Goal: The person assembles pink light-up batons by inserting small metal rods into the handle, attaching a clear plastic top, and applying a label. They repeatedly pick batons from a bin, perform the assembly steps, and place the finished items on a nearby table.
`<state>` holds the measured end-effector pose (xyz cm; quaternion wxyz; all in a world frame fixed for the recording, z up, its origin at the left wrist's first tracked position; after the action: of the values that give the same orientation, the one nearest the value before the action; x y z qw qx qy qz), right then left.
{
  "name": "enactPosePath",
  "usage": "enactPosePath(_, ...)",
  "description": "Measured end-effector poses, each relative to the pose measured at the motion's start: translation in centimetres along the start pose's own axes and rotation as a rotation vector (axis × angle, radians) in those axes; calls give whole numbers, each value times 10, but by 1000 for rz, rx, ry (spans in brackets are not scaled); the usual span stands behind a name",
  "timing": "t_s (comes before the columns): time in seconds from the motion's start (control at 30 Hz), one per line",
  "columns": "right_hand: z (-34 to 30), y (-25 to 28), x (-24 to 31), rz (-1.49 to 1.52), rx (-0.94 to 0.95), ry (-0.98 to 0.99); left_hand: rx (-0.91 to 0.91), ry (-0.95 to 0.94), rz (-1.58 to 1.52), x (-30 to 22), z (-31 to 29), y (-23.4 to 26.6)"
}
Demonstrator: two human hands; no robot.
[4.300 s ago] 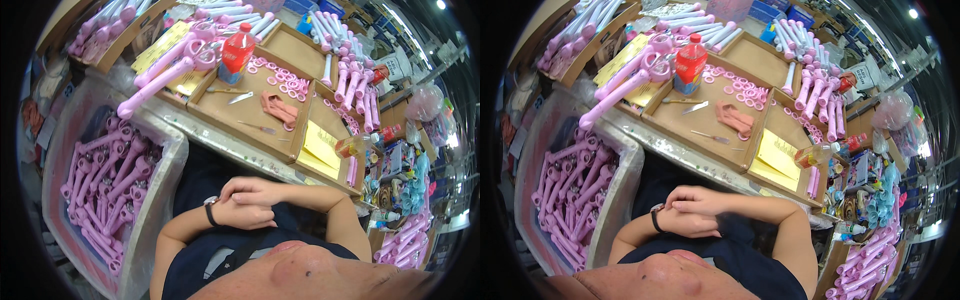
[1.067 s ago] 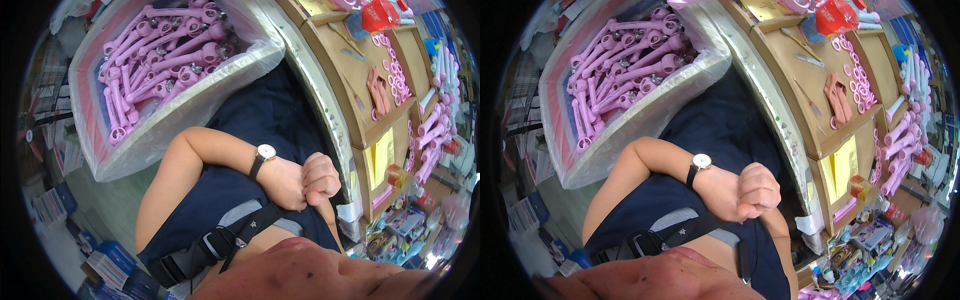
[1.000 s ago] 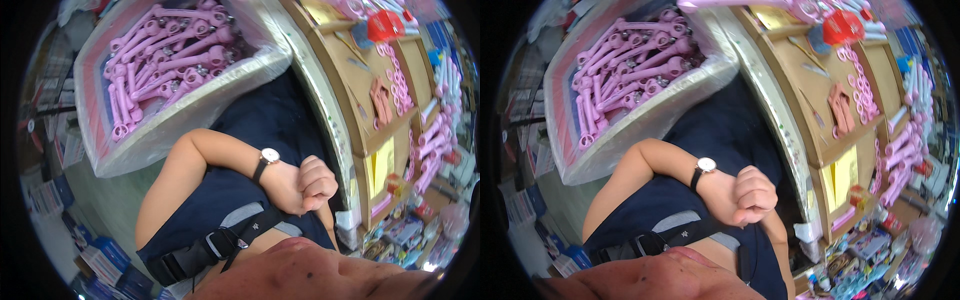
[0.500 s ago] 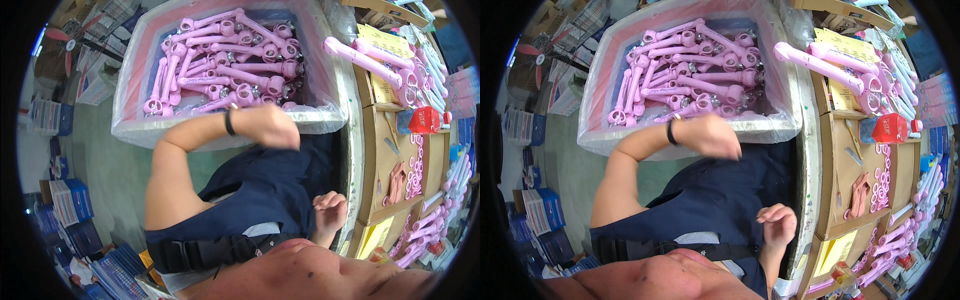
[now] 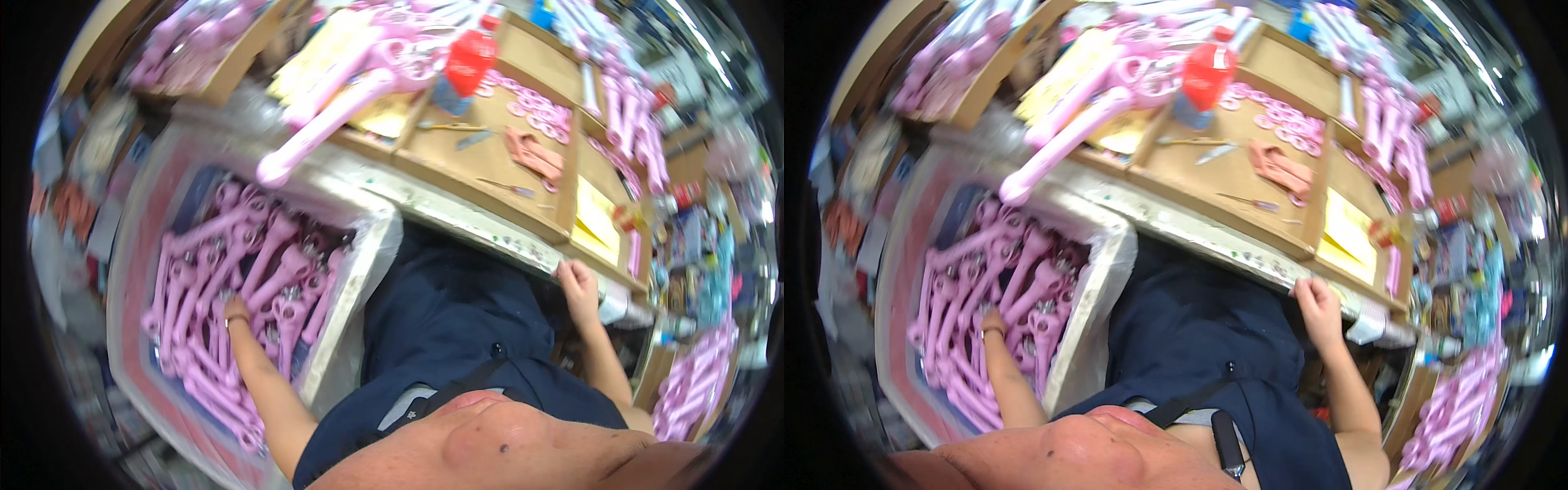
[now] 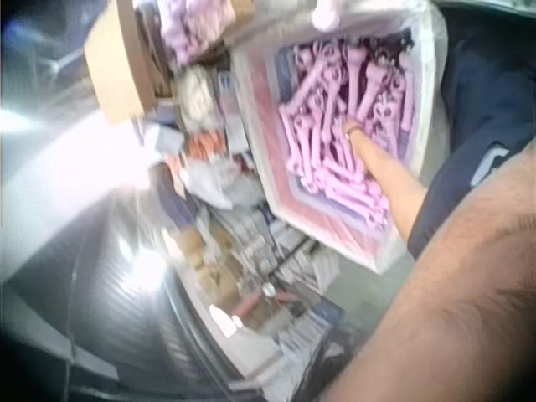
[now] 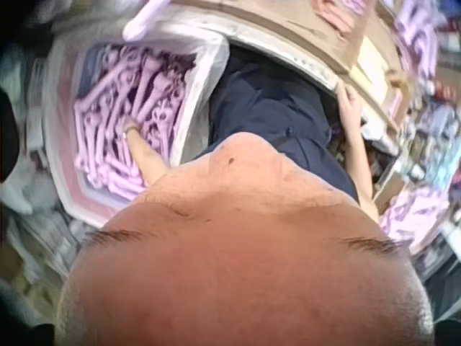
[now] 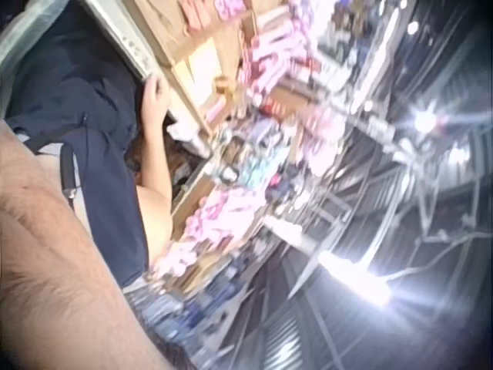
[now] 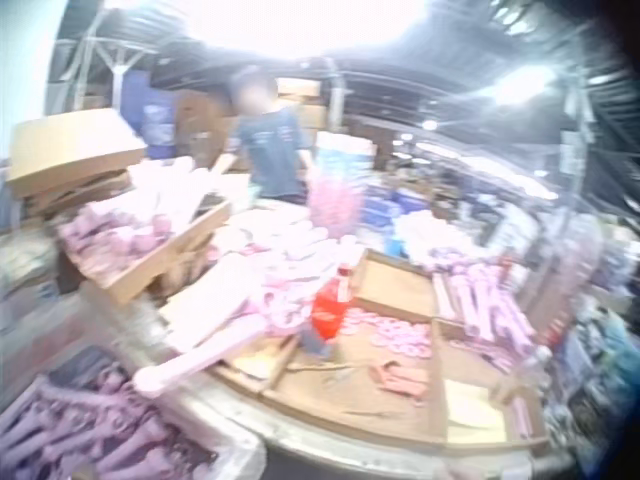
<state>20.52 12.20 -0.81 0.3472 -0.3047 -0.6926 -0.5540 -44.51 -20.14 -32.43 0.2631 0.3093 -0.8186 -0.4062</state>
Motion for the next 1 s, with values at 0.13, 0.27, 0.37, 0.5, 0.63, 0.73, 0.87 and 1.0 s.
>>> enactPosePath(0.13,17,24,10,-188,-140,10,124,105,64,-19,-2,-6)
enactPosePath(0.27,65,14,37,-385,-114,363,139,16,-47,-11,-15,-8)
enactPosePath(0.37,124,-9,47,-322,-98,419,329,-195,-60,0,-43,-1)
enactPosePath(0.5,198,-45,50,-491,-124,419,279,-306,-586,1,-123,29)
enactPosePath(0.63,231,-40,44,-391,-23,334,220,-152,-742,26,-222,71)
enactPosePath(0.73,241,-4,45,369,83,311,64,-71,-1130,40,-299,100)
enactPosePath(0.87,247,28,34,564,323,82,-369,-160,-1419,1,-353,133)
enactPosePath(1.0,242,36,27,762,650,-26,-314,-503,-1786,-107,-353,165)
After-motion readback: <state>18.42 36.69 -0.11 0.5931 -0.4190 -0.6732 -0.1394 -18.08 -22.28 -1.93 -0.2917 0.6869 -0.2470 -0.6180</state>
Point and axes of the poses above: each hand's wrist, its own z-axis towards the middle knuckle, its own y-axis out of the back of the hand, x = y × z, the point moved 4 cm from there along z, towards the middle knuckle, and after that the axes turned 5 degrees about -y, right-handed, at the moved point
